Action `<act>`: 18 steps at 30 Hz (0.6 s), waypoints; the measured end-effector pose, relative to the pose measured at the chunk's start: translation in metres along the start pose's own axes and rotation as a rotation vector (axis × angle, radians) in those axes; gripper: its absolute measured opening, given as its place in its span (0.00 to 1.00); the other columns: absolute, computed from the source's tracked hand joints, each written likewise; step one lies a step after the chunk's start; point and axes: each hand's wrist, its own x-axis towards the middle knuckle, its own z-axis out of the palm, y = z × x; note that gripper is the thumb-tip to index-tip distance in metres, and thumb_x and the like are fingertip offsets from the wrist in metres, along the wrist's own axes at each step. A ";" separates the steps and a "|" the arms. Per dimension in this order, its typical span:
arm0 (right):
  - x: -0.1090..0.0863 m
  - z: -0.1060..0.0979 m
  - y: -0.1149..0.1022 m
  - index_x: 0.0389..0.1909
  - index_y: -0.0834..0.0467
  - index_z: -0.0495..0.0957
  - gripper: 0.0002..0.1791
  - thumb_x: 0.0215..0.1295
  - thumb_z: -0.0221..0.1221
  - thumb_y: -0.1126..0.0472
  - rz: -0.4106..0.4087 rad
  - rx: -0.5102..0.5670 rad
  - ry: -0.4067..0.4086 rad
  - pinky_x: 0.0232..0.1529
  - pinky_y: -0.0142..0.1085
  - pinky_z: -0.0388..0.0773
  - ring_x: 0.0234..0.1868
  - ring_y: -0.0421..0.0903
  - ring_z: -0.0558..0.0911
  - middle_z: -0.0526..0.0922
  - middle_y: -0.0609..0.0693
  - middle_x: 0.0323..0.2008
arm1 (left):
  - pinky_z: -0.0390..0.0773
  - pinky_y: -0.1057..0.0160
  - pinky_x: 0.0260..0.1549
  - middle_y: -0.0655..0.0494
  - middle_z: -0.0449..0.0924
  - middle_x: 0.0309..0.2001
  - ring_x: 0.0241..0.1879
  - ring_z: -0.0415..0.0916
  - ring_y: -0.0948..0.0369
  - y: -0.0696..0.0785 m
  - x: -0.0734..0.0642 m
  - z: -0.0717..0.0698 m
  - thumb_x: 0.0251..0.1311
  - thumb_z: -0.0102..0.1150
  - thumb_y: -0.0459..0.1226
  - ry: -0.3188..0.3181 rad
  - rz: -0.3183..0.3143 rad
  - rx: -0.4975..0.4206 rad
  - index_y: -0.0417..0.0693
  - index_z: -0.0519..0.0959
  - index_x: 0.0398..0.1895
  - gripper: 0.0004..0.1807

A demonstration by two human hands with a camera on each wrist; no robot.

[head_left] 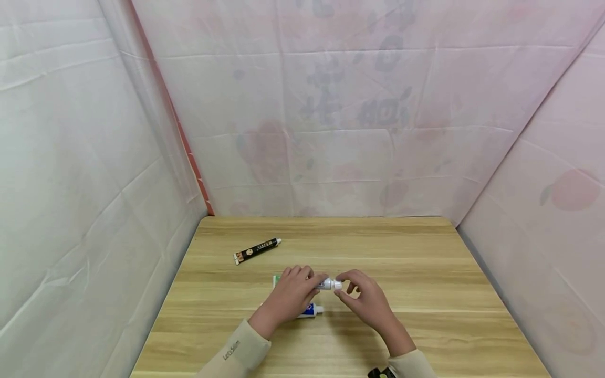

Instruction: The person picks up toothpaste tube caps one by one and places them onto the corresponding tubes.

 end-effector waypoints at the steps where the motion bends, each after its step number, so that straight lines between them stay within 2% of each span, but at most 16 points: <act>1: 0.000 0.000 0.000 0.44 0.41 0.81 0.15 0.57 0.71 0.56 -0.003 -0.006 0.001 0.30 0.35 0.77 0.31 0.41 0.80 0.81 0.33 0.42 | 0.71 0.58 0.44 0.64 0.75 0.43 0.39 0.69 0.63 0.000 0.000 0.000 0.71 0.52 0.48 -0.001 0.000 -0.003 0.70 0.70 0.67 0.22; 8: 0.001 0.001 0.000 0.46 0.41 0.81 0.15 0.58 0.70 0.56 -0.003 -0.014 -0.015 0.33 0.40 0.78 0.31 0.40 0.80 0.81 0.33 0.42 | 0.71 0.57 0.45 0.63 0.75 0.43 0.39 0.68 0.63 0.003 0.000 -0.001 0.70 0.55 0.47 -0.008 -0.003 -0.016 0.67 0.72 0.66 0.21; 13: 0.001 0.001 0.000 0.45 0.43 0.81 0.15 0.58 0.70 0.57 -0.023 0.004 -0.012 0.31 0.39 0.78 0.31 0.40 0.80 0.82 0.34 0.42 | 0.71 0.57 0.44 0.62 0.76 0.43 0.38 0.68 0.63 0.003 0.001 -0.001 0.68 0.58 0.45 -0.001 -0.001 -0.021 0.66 0.73 0.65 0.22; 18: 0.001 0.001 -0.001 0.45 0.43 0.81 0.15 0.58 0.70 0.57 -0.019 -0.001 -0.013 0.33 0.39 0.78 0.31 0.39 0.80 0.81 0.34 0.42 | 0.71 0.57 0.45 0.63 0.76 0.43 0.39 0.69 0.63 0.003 0.001 -0.001 0.69 0.56 0.46 -0.005 0.006 -0.009 0.67 0.72 0.65 0.22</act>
